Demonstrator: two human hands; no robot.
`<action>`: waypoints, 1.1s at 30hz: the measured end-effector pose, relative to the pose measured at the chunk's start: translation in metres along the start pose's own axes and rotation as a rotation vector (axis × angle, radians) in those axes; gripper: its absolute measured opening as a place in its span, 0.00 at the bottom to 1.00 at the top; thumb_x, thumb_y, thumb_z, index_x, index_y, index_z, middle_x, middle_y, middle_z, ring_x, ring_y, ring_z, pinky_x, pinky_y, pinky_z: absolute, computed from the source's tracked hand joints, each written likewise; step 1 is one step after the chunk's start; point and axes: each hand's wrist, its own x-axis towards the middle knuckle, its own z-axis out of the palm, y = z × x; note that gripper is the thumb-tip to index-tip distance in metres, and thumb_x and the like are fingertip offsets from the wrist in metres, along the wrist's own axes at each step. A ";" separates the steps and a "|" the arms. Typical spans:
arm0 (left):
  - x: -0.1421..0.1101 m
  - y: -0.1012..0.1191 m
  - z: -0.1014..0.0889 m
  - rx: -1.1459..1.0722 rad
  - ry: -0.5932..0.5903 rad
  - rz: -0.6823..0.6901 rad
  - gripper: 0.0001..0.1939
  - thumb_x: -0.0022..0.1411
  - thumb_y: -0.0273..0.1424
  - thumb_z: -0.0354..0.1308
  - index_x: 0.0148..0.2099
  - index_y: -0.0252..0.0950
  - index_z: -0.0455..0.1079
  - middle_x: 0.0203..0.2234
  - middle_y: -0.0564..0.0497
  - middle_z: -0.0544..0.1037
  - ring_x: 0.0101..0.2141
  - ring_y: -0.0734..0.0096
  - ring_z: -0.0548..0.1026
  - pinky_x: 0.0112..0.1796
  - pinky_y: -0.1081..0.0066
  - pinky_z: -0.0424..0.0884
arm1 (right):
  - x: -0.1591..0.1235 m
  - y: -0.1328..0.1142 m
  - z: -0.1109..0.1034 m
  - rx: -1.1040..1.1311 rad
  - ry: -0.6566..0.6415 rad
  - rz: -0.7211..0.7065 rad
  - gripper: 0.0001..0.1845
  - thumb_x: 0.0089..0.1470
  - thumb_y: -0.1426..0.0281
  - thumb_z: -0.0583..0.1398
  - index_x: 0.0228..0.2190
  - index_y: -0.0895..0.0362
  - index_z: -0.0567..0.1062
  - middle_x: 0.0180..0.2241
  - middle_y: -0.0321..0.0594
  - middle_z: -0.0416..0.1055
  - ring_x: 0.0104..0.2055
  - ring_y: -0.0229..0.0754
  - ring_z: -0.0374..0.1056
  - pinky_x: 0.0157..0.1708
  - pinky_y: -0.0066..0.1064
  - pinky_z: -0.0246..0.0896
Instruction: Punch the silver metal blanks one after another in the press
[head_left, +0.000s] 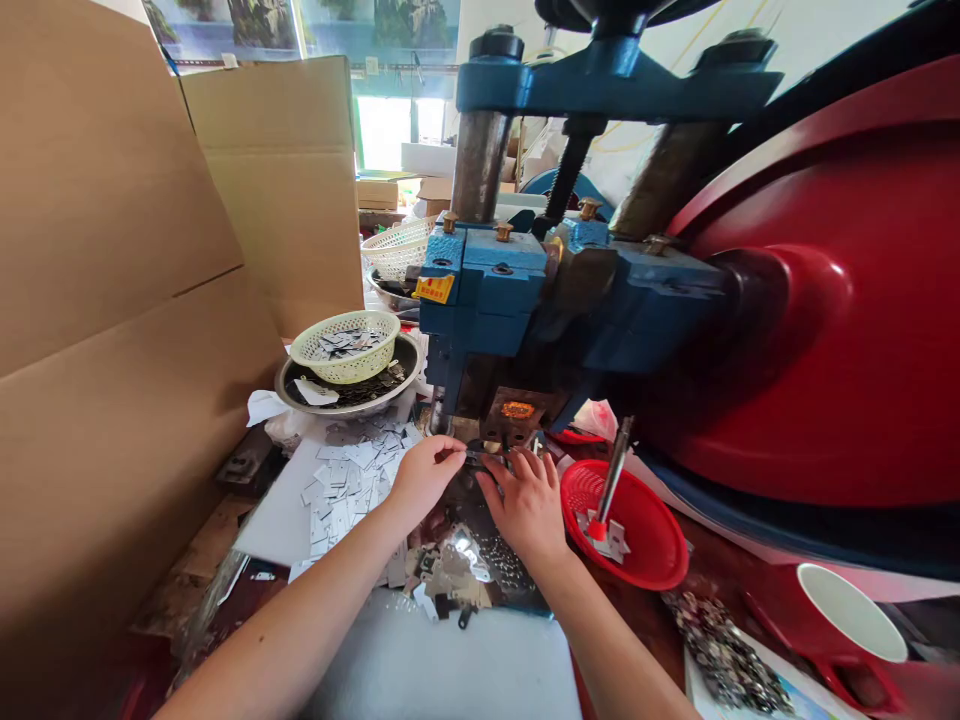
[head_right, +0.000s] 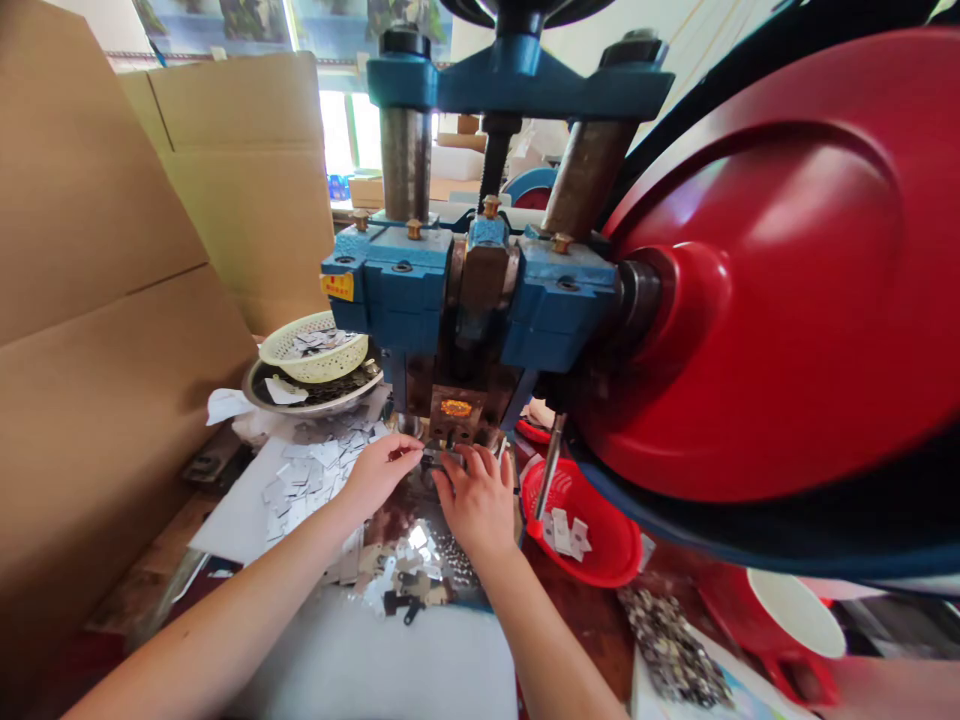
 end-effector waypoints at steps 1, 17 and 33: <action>0.001 0.000 0.001 0.008 0.005 -0.002 0.08 0.57 0.30 0.55 0.38 0.38 0.74 0.33 0.52 0.79 0.34 0.66 0.75 0.38 0.68 0.70 | 0.000 0.000 0.000 0.000 -0.003 -0.003 0.14 0.58 0.60 0.55 0.42 0.48 0.75 0.44 0.43 0.72 0.51 0.52 0.61 0.55 0.55 0.45; 0.013 0.003 0.022 0.179 0.043 0.071 0.08 0.56 0.30 0.57 0.37 0.37 0.77 0.36 0.49 0.79 0.40 0.62 0.74 0.44 0.64 0.67 | -0.014 0.017 0.013 0.136 -0.006 0.039 0.17 0.59 0.60 0.53 0.47 0.50 0.72 0.49 0.43 0.68 0.55 0.51 0.58 0.56 0.55 0.47; 0.017 -0.009 0.026 0.236 0.058 0.083 0.09 0.55 0.28 0.57 0.38 0.40 0.76 0.38 0.50 0.76 0.43 0.63 0.71 0.48 0.63 0.65 | -0.006 0.008 0.001 -0.018 -0.059 -0.020 0.17 0.58 0.60 0.54 0.46 0.50 0.73 0.46 0.43 0.71 0.55 0.53 0.58 0.57 0.56 0.43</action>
